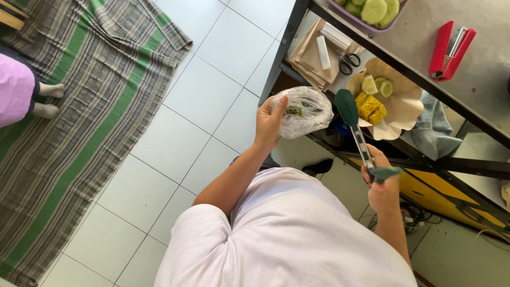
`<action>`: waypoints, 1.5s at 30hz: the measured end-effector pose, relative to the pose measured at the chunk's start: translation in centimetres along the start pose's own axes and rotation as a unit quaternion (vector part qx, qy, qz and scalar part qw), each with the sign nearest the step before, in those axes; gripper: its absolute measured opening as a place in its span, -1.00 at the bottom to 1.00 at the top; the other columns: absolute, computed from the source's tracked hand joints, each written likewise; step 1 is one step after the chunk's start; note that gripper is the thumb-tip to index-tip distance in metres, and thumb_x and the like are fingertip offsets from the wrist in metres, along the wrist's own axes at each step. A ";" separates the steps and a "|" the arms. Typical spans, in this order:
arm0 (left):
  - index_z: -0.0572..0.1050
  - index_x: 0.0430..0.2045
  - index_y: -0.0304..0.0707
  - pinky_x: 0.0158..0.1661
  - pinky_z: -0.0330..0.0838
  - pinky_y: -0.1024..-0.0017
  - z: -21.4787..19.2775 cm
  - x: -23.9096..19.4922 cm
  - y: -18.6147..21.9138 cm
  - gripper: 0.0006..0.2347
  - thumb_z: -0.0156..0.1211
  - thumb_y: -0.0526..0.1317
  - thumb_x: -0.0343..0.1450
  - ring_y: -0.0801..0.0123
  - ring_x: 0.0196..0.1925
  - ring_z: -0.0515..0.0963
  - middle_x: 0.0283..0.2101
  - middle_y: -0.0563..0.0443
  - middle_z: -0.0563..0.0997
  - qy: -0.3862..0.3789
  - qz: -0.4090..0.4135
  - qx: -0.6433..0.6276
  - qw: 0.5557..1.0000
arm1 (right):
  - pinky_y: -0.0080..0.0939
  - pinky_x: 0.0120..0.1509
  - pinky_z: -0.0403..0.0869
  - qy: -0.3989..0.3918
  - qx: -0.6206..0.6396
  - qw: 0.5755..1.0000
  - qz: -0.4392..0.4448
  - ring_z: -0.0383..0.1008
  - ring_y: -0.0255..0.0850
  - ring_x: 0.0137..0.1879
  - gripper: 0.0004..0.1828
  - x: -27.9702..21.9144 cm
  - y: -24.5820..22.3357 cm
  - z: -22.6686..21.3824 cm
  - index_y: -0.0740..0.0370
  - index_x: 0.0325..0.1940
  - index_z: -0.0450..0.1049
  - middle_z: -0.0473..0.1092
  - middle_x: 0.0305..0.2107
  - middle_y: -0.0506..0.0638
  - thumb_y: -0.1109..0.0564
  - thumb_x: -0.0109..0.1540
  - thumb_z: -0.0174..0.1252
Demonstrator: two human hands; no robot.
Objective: The person assembles a small snack by placing cucumber slices and yellow corn pieces onto a paper plate using tongs. They then add green leafy vegetables from a plastic bag onto the plate. The person works at a metal food cart in a tiled room.
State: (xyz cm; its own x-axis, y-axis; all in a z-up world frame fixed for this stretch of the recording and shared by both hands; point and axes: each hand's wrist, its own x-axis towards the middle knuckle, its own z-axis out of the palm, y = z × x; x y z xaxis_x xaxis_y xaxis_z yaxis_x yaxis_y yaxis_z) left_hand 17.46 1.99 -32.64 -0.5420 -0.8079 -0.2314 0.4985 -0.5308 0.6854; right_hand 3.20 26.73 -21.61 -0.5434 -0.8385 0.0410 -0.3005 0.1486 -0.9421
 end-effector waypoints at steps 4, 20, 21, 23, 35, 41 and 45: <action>0.56 -0.21 -0.37 -0.22 0.56 0.45 -0.4 -0.1 -0.8 -0.71 0.27 -0.05 0.49 0.48 -0.24 0.62 -0.25 -0.03 0.66 0.016 0.026 0.011 0.999 | -0.41 -0.32 0.11 0.015 -0.065 0.997 0.024 0.14 -0.45 -0.40 0.05 -0.3 -0.3 -0.6 0.37 0.20 0.44 0.22 -0.47 -0.17 -0.66 0.16 0.11; 0.38 0.14 -0.38 0.10 0.58 0.31 1.5 -0.3 1.8 -0.56 0.34 -0.40 0.35 0.30 0.10 0.60 0.10 -0.20 0.55 -0.094 0.002 0.056 0.994 | -0.37 -0.23 0.10 0.039 -0.039 0.996 0.072 0.12 -0.42 -0.31 -0.10 0.4 -0.3 -0.6 0.32 0.09 0.42 0.19 -0.44 -0.17 -0.61 0.24 0.08; 0.38 0.16 -0.40 0.13 0.56 0.31 1.5 -0.3 1.9 -0.56 0.29 -0.43 0.36 0.28 0.12 0.59 0.12 -0.23 0.55 -0.094 -0.005 0.051 0.994 | -0.37 -0.20 0.13 0.028 -0.025 0.997 0.066 0.14 -0.42 -0.27 -0.12 0.6 -0.1 -0.6 0.32 0.05 0.38 0.21 -0.42 -0.16 -0.61 0.28 0.06; 0.36 0.22 -0.42 0.19 0.50 0.33 1.5 -0.3 2.1 -0.51 0.20 -0.49 0.34 0.27 0.17 0.56 0.18 -0.22 0.52 -0.099 -0.004 0.049 0.994 | -0.38 -0.22 0.16 0.007 0.027 0.997 0.071 0.17 -0.42 -0.27 -0.07 0.7 0.5 -0.5 0.33 0.12 0.31 0.22 -0.39 -0.15 -0.63 0.27 0.03; 0.37 0.22 -0.47 0.15 0.46 0.30 -0.3 1.0 1.2 -0.51 0.13 -0.52 0.32 0.24 0.10 0.58 0.09 -0.19 0.58 -0.078 -0.057 -0.004 0.995 | -0.28 -0.11 0.42 -0.055 0.238 0.960 0.138 0.43 -0.23 -0.22 -0.40 3.2 1.2 2.4 0.58 0.35 0.25 0.50 -0.06 0.17 0.17 0.26 -0.03; 0.42 0.09 -0.44 0.07 0.49 0.28 -1.4 1.6 0.6 -0.62 0.14 -0.44 0.34 0.27 0.02 0.60 0.00 -0.15 0.60 -0.042 -0.103 -0.011 0.994 | -0.26 -0.08 0.38 -0.086 0.265 0.955 0.104 0.35 -0.29 -0.18 -0.29 3.9 1.0 4.0 0.42 0.52 0.12 0.42 -0.10 0.11 0.15 0.30 0.08; 0.42 0.09 -0.40 0.05 0.51 0.24 -1.4 1.8 0.7 -0.66 0.18 -0.32 0.41 0.27 0.03 0.60 0.00 -0.13 0.61 -0.037 -0.145 0.005 0.989 | -0.31 -0.17 0.29 -0.143 0.242 0.956 0.082 0.24 -0.34 -0.24 0.27 4.0 0.6 4.4 0.39 0.55 0.05 0.26 -0.15 -0.03 -0.58 0.08 0.16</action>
State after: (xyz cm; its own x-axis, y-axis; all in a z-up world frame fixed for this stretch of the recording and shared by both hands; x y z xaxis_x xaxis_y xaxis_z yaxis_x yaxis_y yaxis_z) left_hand 17.80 -0.17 -33.50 -0.7093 -0.6008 -0.3688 0.3080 -0.7347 0.6045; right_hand 4.29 21.12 -23.44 -0.2945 -0.9440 -0.1485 0.2070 0.0887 -0.9743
